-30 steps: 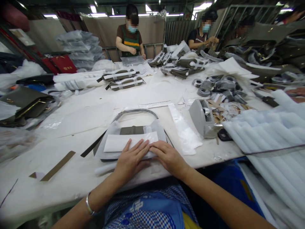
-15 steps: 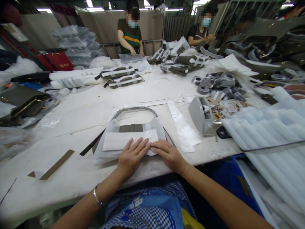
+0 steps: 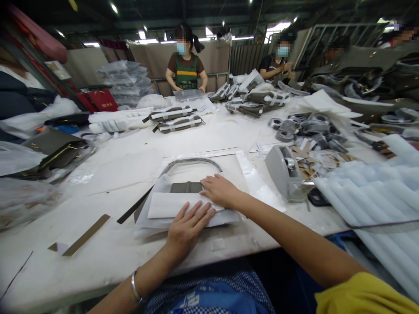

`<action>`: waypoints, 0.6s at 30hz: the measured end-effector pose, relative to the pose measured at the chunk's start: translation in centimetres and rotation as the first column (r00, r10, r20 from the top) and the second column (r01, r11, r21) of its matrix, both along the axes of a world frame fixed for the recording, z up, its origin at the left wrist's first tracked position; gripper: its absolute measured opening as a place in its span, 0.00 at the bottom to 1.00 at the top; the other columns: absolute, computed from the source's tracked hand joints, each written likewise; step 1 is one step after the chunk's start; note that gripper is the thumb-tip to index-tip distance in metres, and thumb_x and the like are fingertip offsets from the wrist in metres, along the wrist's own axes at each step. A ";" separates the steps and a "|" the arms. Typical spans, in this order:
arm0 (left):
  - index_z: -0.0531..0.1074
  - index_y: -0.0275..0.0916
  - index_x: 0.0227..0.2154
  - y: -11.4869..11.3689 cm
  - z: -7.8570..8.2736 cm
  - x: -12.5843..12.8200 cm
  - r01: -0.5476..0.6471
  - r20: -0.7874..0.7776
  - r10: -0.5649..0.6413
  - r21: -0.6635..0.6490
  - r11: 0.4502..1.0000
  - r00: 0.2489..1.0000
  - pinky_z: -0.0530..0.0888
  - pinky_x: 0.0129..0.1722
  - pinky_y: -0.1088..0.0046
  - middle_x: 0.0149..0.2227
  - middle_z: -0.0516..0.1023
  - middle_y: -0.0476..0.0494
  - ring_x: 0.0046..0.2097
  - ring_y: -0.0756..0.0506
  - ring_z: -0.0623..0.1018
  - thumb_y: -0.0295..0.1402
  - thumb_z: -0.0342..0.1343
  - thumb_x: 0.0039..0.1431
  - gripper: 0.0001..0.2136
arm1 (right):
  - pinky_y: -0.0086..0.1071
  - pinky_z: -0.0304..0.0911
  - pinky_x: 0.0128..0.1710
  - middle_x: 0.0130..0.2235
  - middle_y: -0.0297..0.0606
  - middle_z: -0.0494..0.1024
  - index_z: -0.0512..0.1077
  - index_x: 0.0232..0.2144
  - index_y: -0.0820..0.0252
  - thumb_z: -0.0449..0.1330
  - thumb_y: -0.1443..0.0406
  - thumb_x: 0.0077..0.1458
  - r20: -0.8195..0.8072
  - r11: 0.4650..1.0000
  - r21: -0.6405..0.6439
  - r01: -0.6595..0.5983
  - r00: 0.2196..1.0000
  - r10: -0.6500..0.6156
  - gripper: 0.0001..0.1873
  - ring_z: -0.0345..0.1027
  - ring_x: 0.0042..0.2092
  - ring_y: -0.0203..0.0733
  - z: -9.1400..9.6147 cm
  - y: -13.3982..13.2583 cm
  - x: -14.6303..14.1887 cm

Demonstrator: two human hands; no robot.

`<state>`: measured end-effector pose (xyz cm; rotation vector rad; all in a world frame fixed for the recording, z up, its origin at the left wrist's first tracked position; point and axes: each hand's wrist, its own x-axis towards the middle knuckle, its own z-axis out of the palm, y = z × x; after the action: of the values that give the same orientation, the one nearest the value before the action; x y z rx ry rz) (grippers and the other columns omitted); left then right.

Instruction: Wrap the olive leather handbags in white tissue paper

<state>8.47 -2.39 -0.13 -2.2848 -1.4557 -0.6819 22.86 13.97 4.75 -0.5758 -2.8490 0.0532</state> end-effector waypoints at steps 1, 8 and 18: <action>0.64 0.46 0.62 0.0 0.0 0.0 -0.001 0.001 0.001 0.002 1.000 1.000 0.61 0.66 0.55 0.62 0.69 0.49 0.63 0.44 0.68 0.28 0.47 0.69 0.20 | 0.49 0.63 0.58 0.51 0.51 0.78 0.75 0.49 0.65 0.57 0.61 0.65 0.067 0.999 0.018 0.027 0.997 -0.028 0.15 0.71 0.55 0.52 -0.4 0.4 -0.4; 0.63 0.48 0.62 0.1 -0.4 -0.3 0.015 -0.004 -0.015 0.006 1.000 1.000 0.58 0.68 0.55 0.63 0.66 0.53 0.64 0.44 0.67 0.29 0.47 0.69 0.21 | 0.48 0.61 0.57 0.40 0.48 0.83 0.79 0.37 0.63 0.54 0.64 0.66 0.094 0.994 0.019 0.104 0.990 -0.105 0.14 0.76 0.48 0.49 0.2 -0.2 -0.2; 0.57 0.47 0.65 0.0 0.0 -0.4 0.033 0.028 -0.031 -0.089 0.995 0.999 0.62 0.66 0.53 0.64 0.65 0.52 0.66 0.43 0.64 0.26 0.47 0.68 0.24 | 0.38 0.72 0.50 0.49 0.42 0.80 0.70 0.57 0.54 0.61 0.66 0.61 -0.406 0.987 -0.148 -0.060 0.914 -0.005 0.21 0.74 0.50 0.44 -2.6 -12.1 10.7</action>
<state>8.10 -2.40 -0.17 -2.3799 -1.4924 -0.6715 33.57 1.88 2.19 -0.4875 -2.4588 0.3631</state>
